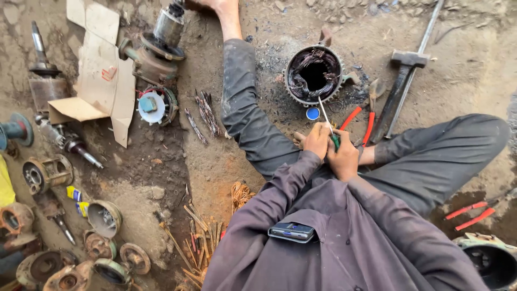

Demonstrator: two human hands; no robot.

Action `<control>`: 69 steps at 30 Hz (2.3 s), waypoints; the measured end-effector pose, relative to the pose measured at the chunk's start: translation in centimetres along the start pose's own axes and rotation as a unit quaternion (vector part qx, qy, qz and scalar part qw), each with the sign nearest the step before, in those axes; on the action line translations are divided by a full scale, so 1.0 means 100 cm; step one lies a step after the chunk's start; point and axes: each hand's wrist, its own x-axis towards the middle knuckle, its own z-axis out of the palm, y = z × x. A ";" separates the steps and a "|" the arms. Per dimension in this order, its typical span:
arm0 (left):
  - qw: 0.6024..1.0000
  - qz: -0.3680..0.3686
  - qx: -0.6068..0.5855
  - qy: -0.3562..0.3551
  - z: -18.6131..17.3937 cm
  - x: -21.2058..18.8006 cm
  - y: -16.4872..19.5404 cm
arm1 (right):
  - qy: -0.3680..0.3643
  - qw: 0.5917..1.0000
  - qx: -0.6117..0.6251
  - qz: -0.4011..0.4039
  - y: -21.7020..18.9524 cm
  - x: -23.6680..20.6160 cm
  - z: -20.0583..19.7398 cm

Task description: The person sits on the ground and uses a screwdriver and hammer to pry and break apart the copper windings inside a motor stator. They repeatedly strike the screwdriver to loosen the coils and pull out sections of wire.

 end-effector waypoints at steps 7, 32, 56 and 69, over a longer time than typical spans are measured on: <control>0.992 0.088 0.091 0.000 0.003 -0.001 0.014 | -0.009 0.999 -0.045 -0.006 0.011 -0.001 -0.006; 0.983 -0.007 -0.146 -0.108 -0.023 -0.035 -0.035 | -0.167 0.983 0.015 0.078 0.036 0.013 -0.028; 0.996 -0.016 -0.017 -0.086 -0.010 -0.057 -0.028 | -0.169 0.982 -0.074 0.036 0.021 0.042 -0.052; 0.994 0.015 -0.099 -0.041 -0.017 -0.042 -0.047 | -0.101 0.993 0.022 0.051 0.017 0.025 -0.005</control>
